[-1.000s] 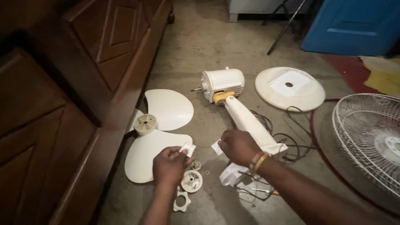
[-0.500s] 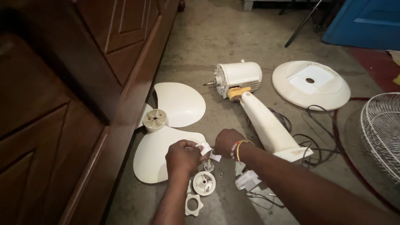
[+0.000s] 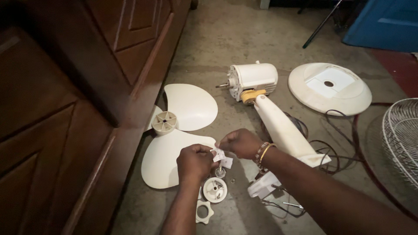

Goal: The person disassembles a standing fan and uses a screwdriver to work on the electrical plug and the base of the fan stand. The fan parts, including the motor, blades, and cage, are laid out on the floor.

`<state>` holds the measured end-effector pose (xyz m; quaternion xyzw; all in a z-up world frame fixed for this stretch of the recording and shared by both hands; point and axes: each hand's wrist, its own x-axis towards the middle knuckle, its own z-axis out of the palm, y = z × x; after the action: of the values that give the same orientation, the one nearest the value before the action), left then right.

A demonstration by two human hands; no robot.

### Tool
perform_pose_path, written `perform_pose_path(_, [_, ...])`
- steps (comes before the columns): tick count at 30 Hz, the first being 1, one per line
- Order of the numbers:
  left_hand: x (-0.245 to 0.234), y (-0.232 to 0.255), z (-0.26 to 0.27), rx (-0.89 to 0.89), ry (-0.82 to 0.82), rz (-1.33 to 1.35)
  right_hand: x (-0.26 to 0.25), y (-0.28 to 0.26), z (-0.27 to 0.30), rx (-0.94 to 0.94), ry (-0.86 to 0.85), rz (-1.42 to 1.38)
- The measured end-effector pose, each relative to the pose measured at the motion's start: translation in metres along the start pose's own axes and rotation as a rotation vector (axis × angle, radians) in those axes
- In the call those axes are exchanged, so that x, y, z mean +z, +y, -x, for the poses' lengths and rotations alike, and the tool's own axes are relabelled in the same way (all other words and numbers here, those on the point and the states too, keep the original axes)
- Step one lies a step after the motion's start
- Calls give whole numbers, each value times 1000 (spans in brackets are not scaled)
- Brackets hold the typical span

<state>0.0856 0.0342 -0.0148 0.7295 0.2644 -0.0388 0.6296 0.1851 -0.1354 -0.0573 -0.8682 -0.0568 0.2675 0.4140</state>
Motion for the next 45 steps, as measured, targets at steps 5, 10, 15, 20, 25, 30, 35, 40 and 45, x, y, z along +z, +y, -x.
perform_pose_path(5, [6,-12,-6,-21,-12,-55,-7,12,-7,-231,1,91])
perform_pose_path(10, [15,-33,-34,80,-88,302,-13,34,-35,-124,140,482])
perform_pose_path(15, [21,-46,-47,22,-183,482,-5,49,-53,-556,26,1300])
perform_pose_path(20, [24,-40,-39,51,-228,434,-2,43,-54,-416,-98,1328])
perform_pose_path(25, [28,-25,-28,157,-311,484,-3,19,-35,24,203,179])
perform_pose_path(30, [30,-12,-15,240,-355,474,5,-2,2,198,-248,-1190])
perform_pose_path(35, [31,-6,-6,246,-406,473,11,-10,22,209,-234,-1237])
perform_pose_path(40, [29,-8,-6,219,-381,463,13,0,15,306,-168,-1224])
perform_pose_path(45, [24,-13,-14,260,-170,311,16,32,-18,348,-103,-1053])
